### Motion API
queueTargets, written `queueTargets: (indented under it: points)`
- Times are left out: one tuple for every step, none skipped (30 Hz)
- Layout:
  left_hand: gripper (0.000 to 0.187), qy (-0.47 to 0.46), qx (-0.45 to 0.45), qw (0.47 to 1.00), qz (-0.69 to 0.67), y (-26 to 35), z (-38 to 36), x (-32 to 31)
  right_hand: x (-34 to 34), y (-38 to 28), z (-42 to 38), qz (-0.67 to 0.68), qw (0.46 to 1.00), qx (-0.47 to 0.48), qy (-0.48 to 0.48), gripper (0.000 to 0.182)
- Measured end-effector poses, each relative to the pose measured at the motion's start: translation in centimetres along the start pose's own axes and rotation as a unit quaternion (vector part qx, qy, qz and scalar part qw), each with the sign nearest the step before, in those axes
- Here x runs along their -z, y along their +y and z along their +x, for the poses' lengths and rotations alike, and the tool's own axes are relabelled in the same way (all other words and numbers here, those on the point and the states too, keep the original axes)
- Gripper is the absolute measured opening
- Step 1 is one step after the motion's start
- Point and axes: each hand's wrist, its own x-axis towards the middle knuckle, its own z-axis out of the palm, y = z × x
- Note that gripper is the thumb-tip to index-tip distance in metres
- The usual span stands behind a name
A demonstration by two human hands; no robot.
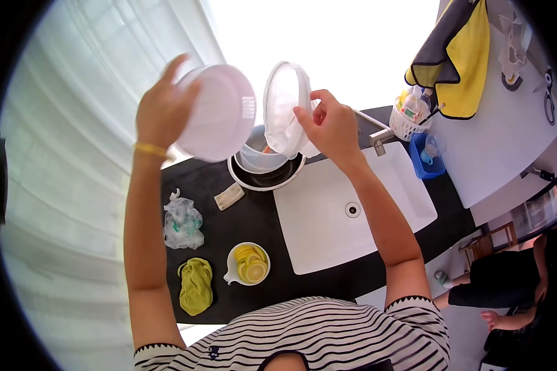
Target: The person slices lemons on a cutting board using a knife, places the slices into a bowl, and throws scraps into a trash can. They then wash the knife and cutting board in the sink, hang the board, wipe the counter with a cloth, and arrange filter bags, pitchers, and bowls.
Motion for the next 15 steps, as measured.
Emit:
queueTargets:
  points:
    - [0.046,0.025,-0.063,0.994,0.090,1.8,0.9,-1.4,-0.3,0.0,-0.1,0.010,1.000,0.003,0.002,0.032]
    - [0.044,0.002,-0.070,0.985,0.156,4.4,1.2,-2.6,-0.5,-0.1,-0.1,0.019,1.000,0.006,0.004,0.032]
    - [0.040,-0.004,-0.091,0.976,0.197,5.8,1.3,-4.2,-0.7,-0.3,-0.2,0.029,1.000,0.009,0.003,0.031]
    - [0.039,-0.032,-0.098,0.964,0.246,6.5,1.6,-5.8,-0.8,-0.3,-0.2,0.029,1.000,0.010,0.003,0.031]
    - [0.048,-0.077,-0.087,0.962,0.245,7.0,2.0,-6.7,-1.0,-0.3,-0.2,0.055,0.998,0.004,-0.007,0.030]
    - [0.050,-0.129,-0.060,0.969,0.201,7.2,2.1,-7.4,-1.0,-0.3,-0.2,0.082,0.997,-0.001,-0.016,0.030]
    - [0.050,-0.163,-0.035,0.973,0.161,7.2,2.4,-8.0,-1.0,-0.3,-0.2,0.081,0.996,-0.003,-0.034,0.031]
    - [0.049,-0.199,-0.013,0.972,0.122,7.2,2.5,-8.6,-1.0,-0.3,-0.4,0.085,0.996,-0.006,-0.028,0.031]
    - [0.049,-0.203,-0.019,0.971,0.127,7.1,2.2,-9.2,-0.9,-0.5,-0.7,0.093,0.995,-0.007,-0.042,0.030]
    - [0.047,-0.207,-0.042,0.972,0.101,6.8,1.7,-9.8,-0.8,-0.5,-0.9,0.097,0.994,-0.003,-0.058,0.030]
    - [0.044,-0.210,-0.062,0.973,0.075,6.3,1.1,-10.4,-0.9,-0.3,-1.2,0.120,0.991,0.000,-0.062,0.031]
    - [0.044,-0.213,-0.060,0.972,0.077,5.5,0.4,-11.6,-0.9,0.0,-1.3,0.122,0.990,-0.003,-0.064,0.031]
    - [0.042,-0.205,-0.086,0.975,0.011,4.6,-0.5,-12.8,-0.9,0.4,-1.4,0.156,0.986,-0.004,-0.064,0.032]
    - [0.039,-0.194,-0.114,0.973,-0.053,4.2,-1.3,-12.9,-1.0,0.6,-1.5,0.190,0.980,-0.004,-0.061,0.033]
    - [0.036,-0.141,-0.145,0.978,-0.059,3.9,-2.6,-13.0,-1.1,0.6,-1.6,0.192,0.979,-0.004,-0.060,0.033]
